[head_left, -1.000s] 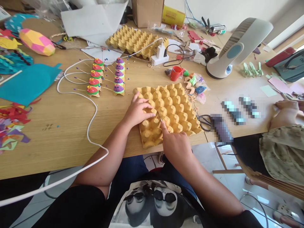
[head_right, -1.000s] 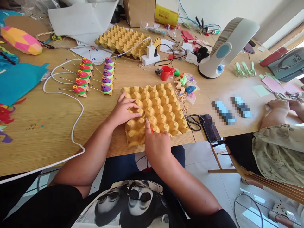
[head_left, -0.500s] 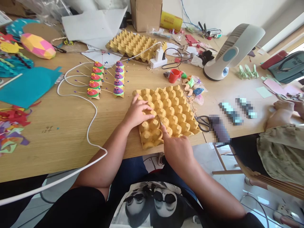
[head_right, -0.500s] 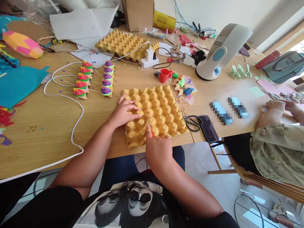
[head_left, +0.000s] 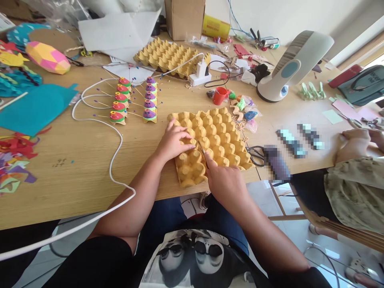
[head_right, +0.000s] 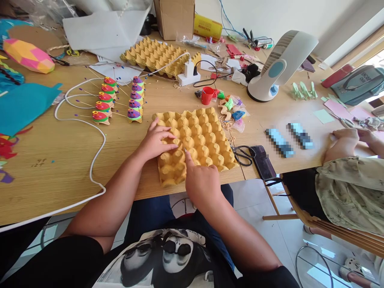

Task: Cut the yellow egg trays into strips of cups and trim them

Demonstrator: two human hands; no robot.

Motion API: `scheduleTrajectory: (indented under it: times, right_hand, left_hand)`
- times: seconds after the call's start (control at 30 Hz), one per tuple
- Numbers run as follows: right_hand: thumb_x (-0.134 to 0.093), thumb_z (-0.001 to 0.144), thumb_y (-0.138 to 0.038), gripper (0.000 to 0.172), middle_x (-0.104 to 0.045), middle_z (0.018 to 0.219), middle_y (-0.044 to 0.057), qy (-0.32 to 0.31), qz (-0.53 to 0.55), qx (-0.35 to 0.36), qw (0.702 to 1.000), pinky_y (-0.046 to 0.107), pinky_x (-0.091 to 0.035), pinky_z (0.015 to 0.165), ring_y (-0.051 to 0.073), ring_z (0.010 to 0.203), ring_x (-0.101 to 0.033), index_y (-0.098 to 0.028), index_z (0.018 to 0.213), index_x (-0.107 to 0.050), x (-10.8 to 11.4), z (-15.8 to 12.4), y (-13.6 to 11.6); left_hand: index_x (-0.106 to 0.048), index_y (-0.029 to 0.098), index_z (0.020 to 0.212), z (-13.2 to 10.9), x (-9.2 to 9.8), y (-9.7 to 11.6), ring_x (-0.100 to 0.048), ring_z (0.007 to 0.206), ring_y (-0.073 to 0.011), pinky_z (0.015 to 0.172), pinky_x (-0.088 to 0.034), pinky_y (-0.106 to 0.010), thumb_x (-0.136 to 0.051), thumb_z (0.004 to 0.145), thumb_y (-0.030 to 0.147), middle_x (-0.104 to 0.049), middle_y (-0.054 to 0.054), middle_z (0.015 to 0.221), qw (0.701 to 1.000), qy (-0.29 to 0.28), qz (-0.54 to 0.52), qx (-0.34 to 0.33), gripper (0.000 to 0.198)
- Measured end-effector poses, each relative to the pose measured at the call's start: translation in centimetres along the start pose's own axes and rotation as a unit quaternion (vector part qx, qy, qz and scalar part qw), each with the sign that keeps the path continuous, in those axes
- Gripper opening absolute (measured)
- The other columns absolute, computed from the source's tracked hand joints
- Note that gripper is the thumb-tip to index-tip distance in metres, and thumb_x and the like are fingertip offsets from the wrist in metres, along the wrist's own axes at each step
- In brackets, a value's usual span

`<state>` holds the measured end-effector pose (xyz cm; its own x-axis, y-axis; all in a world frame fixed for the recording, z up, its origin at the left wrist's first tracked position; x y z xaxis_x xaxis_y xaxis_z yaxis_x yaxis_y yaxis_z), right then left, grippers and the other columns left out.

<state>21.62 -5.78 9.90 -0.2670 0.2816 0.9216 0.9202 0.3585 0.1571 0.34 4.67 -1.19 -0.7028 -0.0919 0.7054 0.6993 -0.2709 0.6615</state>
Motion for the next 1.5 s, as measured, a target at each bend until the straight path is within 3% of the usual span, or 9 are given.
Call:
scheduleTrajectory:
  times: [0.17, 0.6, 0.73, 1.07, 1.3, 1.5]
  right_hand:
    - [-0.04, 0.108, -0.025, 0.063, -0.081, 0.088, 0.013, -0.01, -0.005, 0.012, 1.0, 0.038, -0.051, 0.076, 0.027, 0.079, -0.077, -0.014, 0.169, -0.028, -0.1, 0.6, -0.4]
    - [-0.051, 0.093, -0.009, 0.08, -0.08, 0.081, 0.014, -0.046, -0.004, 0.041, 0.998, 0.04, -0.05, 0.082, 0.026, 0.08, -0.078, -0.007, 0.168, -0.024, 0.4, 1.6, -0.8]
    - [-0.049, 0.095, -0.01, 0.077, -0.081, 0.084, 0.014, -0.023, 0.006, 0.03, 0.999, 0.04, -0.051, 0.081, 0.026, 0.081, -0.079, -0.009, 0.168, -0.027, 0.1, 2.5, -0.7]
    - [-0.049, 0.096, -0.01, 0.074, -0.082, 0.088, 0.017, -0.021, 0.005, 0.026, 0.999, 0.039, -0.052, 0.084, 0.027, 0.084, -0.08, -0.009, 0.168, -0.029, -0.3, 1.1, -0.8]
    - [-0.045, 0.103, -0.02, 0.068, -0.082, 0.091, 0.015, -0.019, 0.024, 0.023, 0.999, 0.04, -0.053, 0.086, 0.026, 0.081, -0.079, -0.011, 0.169, -0.028, -0.9, 1.0, -0.3]
    - [-0.048, 0.098, -0.01, 0.074, -0.082, 0.094, 0.012, -0.032, 0.045, -0.004, 0.998, 0.034, -0.055, 0.08, 0.023, 0.085, -0.08, -0.014, 0.169, -0.026, -1.1, 0.7, -0.7]
  left_hand:
    - [-0.084, 0.027, 0.1, 0.0, 0.0, 0.0, -0.023, 0.16, -0.0397, 0.134, -0.021, -0.057, -0.091, 0.071, 0.041, -0.069, -0.008, 0.132, 1.0, 0.003, -0.004, -0.001, 0.033]
    - [-0.084, 0.026, 0.097, -0.1, -0.2, 0.1, -0.025, 0.159, -0.04, 0.132, -0.024, -0.061, -0.09, 0.074, 0.038, -0.071, -0.008, 0.132, 1.0, 0.003, 0.007, -0.016, 0.027]
    - [-0.084, 0.027, 0.097, 0.0, -0.3, 0.0, -0.023, 0.16, -0.0398, 0.132, -0.023, -0.062, -0.089, 0.075, 0.038, -0.071, -0.007, 0.132, 1.0, 0.002, 0.006, -0.012, 0.025]
    - [-0.083, 0.025, 0.099, 0.0, -0.5, 0.0, -0.024, 0.159, -0.0409, 0.13, -0.025, -0.064, -0.086, 0.077, 0.04, -0.069, -0.009, 0.135, 1.0, -0.009, 0.007, -0.014, 0.026]
    - [-0.082, 0.028, 0.1, 0.0, -0.3, -0.4, -0.025, 0.156, -0.0441, 0.128, -0.026, -0.066, -0.087, 0.075, 0.046, -0.069, -0.007, 0.134, 0.997, -0.01, 0.06, -0.041, 0.031]
    - [-0.082, 0.03, 0.108, -0.4, -0.3, -1.4, -0.025, 0.157, -0.0411, 0.129, -0.024, -0.064, -0.083, 0.08, 0.046, -0.066, -0.006, 0.138, 0.994, -0.006, 0.046, -0.101, 0.033]
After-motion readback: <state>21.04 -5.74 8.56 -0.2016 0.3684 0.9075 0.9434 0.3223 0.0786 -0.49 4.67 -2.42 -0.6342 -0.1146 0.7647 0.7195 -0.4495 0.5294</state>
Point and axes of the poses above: each hand's wrist, its own z-axis towards the middle knuckle, its own x-axis out of the back of the hand, y = z × x, the point moved 1 cm from there along z, towards the middle knuckle
